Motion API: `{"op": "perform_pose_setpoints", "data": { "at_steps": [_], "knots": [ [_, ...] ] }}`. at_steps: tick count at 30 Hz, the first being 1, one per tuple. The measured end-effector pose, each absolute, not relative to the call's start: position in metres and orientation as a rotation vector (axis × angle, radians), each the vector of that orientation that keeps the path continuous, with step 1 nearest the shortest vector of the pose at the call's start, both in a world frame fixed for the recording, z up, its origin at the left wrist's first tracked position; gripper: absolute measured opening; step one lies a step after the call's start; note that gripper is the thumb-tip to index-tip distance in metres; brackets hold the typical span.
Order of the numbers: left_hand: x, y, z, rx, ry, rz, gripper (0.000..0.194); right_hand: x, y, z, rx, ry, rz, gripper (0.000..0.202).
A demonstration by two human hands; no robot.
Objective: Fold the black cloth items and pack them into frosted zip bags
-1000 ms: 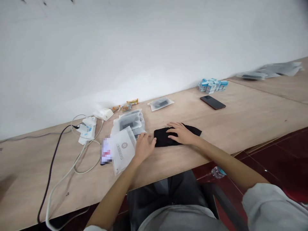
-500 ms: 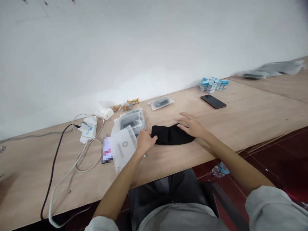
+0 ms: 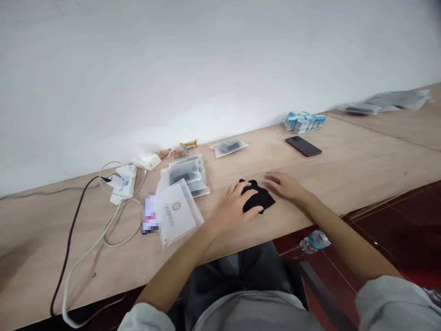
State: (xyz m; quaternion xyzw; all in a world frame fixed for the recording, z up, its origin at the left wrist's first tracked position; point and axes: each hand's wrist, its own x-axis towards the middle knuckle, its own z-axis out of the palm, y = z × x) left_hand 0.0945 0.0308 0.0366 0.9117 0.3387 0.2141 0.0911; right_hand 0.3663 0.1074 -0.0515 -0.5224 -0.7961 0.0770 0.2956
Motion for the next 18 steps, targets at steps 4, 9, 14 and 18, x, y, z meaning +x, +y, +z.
{"op": "perform_pose_setpoints", "data": {
  "at_steps": [4, 9, 14, 18],
  "knots": [
    [0.066, 0.03, 0.021, 2.664, 1.151, 0.651, 0.035, 0.358, 0.097, -0.033, -1.368, -1.969, 0.214, 0.038],
    [0.029, 0.031, -0.004, 2.698, 1.325, 0.627, 0.03, 0.319, 0.069, -0.004, -1.059, -2.156, 0.363, 0.03],
    [0.016, 0.032, -0.017, 2.706, 1.41, 0.604, 0.026, 0.288, 0.066, -0.014, -0.917, -2.381, 0.283, 0.023],
    [0.015, 0.032, -0.019, 2.706, 1.42, 0.6, 0.025, 0.282, 0.073, -0.032, -1.056, -2.402, 0.139, 0.023]
  ]
}}
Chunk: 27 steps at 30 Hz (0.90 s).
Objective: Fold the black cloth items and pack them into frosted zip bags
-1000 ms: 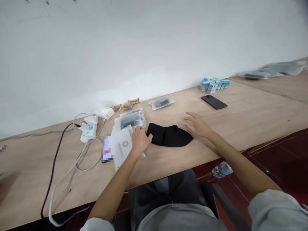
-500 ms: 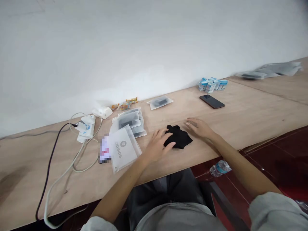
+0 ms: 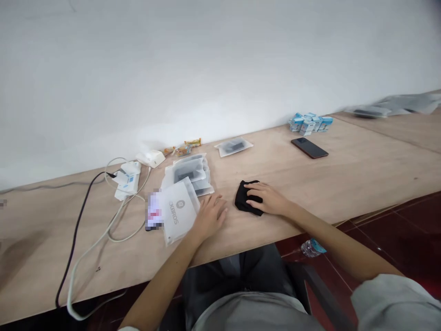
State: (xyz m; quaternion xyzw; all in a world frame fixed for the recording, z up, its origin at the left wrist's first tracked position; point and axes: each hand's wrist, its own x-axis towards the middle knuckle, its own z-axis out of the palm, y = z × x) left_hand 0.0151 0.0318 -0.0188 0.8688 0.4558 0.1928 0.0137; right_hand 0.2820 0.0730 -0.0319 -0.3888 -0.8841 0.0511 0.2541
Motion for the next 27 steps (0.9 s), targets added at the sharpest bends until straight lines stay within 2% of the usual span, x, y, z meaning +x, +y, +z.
{"op": "perform_pose_setpoints", "data": {
  "at_steps": [6, 11, 16, 21, 27],
  "knots": [
    [0.013, 0.029, -0.018, 2.733, 1.487, 0.618, 0.022, 0.267, 0.069, -0.041, -1.332, -2.348, -0.129, 0.038],
    [0.006, 0.022, -0.014, 2.703, 1.774, 0.699, 0.021, 0.251, 0.069, -0.042, -1.492, -2.252, -0.312, 0.05],
    [-0.006, 0.015, -0.017, 2.56, 2.08, 0.717, 0.024, 0.251, 0.086, -0.034, -1.285, -2.33, -0.224, 0.045],
    [-0.013, 0.01, -0.023, 2.373, 2.288, 0.731, 0.029, 0.247, 0.107, -0.042, -1.074, -2.49, 0.025, 0.054],
    [-0.012, 0.011, -0.021, 2.261, 2.338, 0.681, 0.016, 0.241, 0.115, -0.049, -1.116, -2.484, 0.089, 0.055]
  ]
}}
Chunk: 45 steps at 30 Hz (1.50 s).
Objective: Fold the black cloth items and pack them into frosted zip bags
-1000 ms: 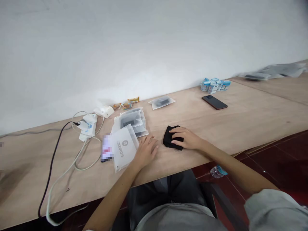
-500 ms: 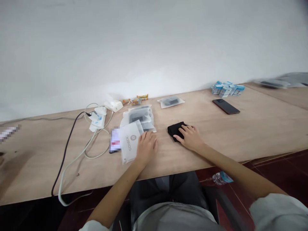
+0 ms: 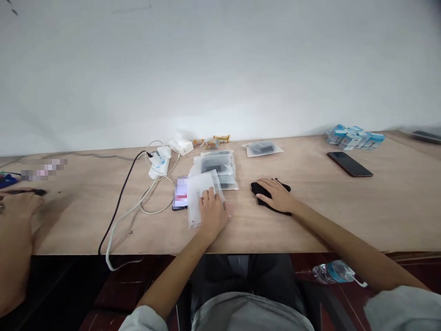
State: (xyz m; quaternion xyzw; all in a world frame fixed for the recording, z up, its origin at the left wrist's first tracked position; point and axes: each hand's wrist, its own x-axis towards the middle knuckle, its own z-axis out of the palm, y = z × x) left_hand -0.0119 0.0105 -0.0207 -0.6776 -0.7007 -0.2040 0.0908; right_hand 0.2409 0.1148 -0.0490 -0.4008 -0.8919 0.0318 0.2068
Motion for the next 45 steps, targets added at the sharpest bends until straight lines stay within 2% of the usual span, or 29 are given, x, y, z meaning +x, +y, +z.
{"op": "perform_pose_setpoints", "data": {
  "at_steps": [7, 14, 19, 23, 26, 30, 34, 36, 40, 45],
  "knots": [
    [-0.003, 0.005, -0.001, -2.047, -2.014, -0.564, 0.017, 0.254, 0.112, -0.046, -1.333, -2.407, -0.008, 0.053],
    [0.029, 0.014, 0.025, -2.228, -1.605, -0.609, 0.018, 0.304, 0.101, -0.04, -1.627, -2.178, -0.111, 0.051],
    [0.048, 0.042, 0.023, -2.243, -1.368, -0.589, 0.016, 0.305, 0.067, -0.011, -1.293, -1.938, -0.275, 0.031],
    [0.057, 0.056, 0.021, -2.252, -1.283, -0.641, 0.013, 0.281, 0.041, 0.006, -0.987, -2.073, -0.195, 0.02],
    [0.06, 0.058, 0.023, -2.28, -1.268, -0.717, 0.012, 0.262, 0.038, 0.011, -0.899, -2.226, -0.096, 0.028],
    [0.058, 0.058, 0.025, -2.315, -1.345, -0.887, 0.013, 0.242, 0.053, 0.014, -0.987, -2.365, 0.125, 0.043],
    [0.051, 0.061, 0.022, -2.319, -1.41, -0.954, 0.011, 0.225, 0.077, 0.012, -1.246, -2.44, 0.209, 0.035],
    [0.044, 0.063, 0.018, -2.288, -1.41, -0.897, 0.011, 0.221, 0.088, 0.01, -1.386, -2.449, 0.185, 0.034],
    [0.03, 0.069, 0.011, -2.253, -1.34, -0.673, 0.012, 0.225, 0.104, 0.004, -1.506, -2.466, 0.171, 0.056],
    [0.029, 0.075, 0.01, -2.35, -1.219, -0.451, 0.011, 0.238, 0.105, 0.002, -1.442, -2.519, 0.224, 0.05]
  ]
}}
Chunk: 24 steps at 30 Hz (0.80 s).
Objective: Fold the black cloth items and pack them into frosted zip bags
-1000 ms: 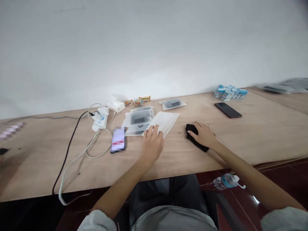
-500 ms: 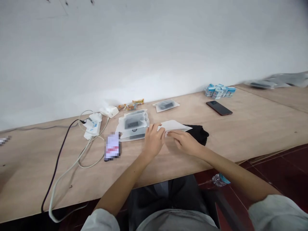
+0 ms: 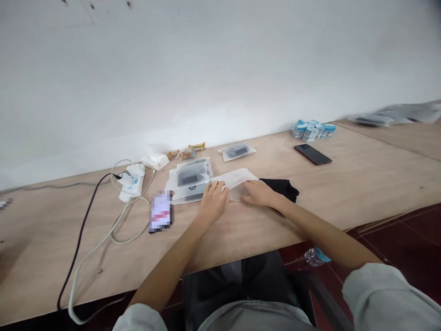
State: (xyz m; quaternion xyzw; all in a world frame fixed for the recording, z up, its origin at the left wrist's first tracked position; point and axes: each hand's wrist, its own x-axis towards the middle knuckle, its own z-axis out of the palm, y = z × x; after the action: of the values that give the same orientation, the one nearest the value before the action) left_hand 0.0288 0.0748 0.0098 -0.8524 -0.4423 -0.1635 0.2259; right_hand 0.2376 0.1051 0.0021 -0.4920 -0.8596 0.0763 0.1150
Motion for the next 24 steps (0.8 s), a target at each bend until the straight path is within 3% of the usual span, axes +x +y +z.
{"op": "perform_pose_setpoints", "data": {
  "at_steps": [4, 7, 9, 12, 14, 24],
  "knots": [
    [0.033, 0.079, 0.011, -2.31, -1.251, -0.471, 0.013, 0.26, 0.089, 0.016, -1.109, -2.418, 0.332, 0.035],
    [0.033, 0.083, 0.01, -2.294, -1.269, -0.491, 0.014, 0.293, 0.076, 0.025, -1.111, -2.273, 0.334, 0.03],
    [0.032, 0.084, 0.009, -2.298, -1.268, -0.497, 0.014, 0.316, 0.071, 0.022, -1.243, -2.295, 0.316, 0.048],
    [0.033, 0.085, 0.007, -2.31, -1.272, -0.505, 0.015, 0.343, 0.07, 0.006, -1.517, -2.447, 0.357, 0.092],
    [0.034, 0.085, 0.006, -2.32, -1.275, -0.502, 0.015, 0.35, 0.071, -0.007, -1.619, -2.512, 0.394, 0.102],
    [0.044, 0.08, 0.013, -2.323, -1.36, -0.422, 0.016, 0.326, 0.078, -0.026, -1.647, -2.393, -0.015, 0.056]
  ]
}}
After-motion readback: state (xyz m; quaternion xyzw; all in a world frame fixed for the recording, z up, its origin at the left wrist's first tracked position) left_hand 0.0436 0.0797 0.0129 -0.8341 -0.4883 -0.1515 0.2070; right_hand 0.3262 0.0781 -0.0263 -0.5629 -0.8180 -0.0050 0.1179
